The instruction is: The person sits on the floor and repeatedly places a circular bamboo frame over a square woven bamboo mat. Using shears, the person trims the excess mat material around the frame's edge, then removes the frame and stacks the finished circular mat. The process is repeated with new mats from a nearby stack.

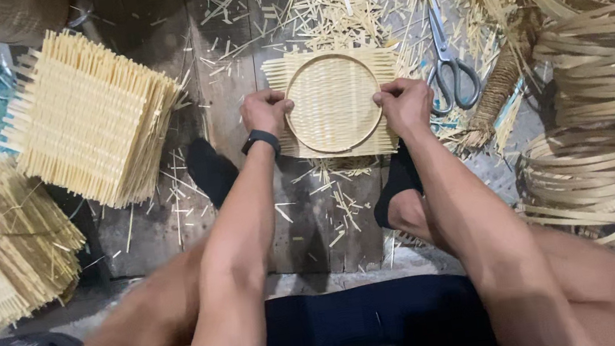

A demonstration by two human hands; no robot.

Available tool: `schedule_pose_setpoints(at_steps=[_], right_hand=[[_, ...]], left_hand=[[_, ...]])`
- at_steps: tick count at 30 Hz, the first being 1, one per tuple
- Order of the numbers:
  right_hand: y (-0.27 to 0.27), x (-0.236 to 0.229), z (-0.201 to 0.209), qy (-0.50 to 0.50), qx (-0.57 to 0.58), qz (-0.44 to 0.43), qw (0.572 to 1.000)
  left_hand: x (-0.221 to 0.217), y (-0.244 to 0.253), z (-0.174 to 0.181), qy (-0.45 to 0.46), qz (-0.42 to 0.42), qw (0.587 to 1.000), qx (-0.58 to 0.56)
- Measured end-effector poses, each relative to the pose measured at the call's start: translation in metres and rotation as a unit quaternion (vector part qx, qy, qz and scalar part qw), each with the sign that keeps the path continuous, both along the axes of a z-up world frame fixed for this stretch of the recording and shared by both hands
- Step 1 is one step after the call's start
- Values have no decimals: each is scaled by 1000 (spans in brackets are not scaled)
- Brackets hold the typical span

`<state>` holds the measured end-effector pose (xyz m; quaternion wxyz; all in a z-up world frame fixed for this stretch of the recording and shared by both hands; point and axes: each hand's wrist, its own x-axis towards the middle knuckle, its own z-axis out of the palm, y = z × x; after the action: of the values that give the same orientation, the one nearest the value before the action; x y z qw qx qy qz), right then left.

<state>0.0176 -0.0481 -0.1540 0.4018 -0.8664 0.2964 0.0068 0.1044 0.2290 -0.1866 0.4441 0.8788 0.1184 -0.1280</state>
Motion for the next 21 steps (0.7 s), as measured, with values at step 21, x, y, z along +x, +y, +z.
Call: schedule_pose_setpoints(at_steps=[21], right_hand=[[-16,-3,-42,-1,65,-11,998]], left_hand=[[-14,-3,-9,-62,-23,998,-5]])
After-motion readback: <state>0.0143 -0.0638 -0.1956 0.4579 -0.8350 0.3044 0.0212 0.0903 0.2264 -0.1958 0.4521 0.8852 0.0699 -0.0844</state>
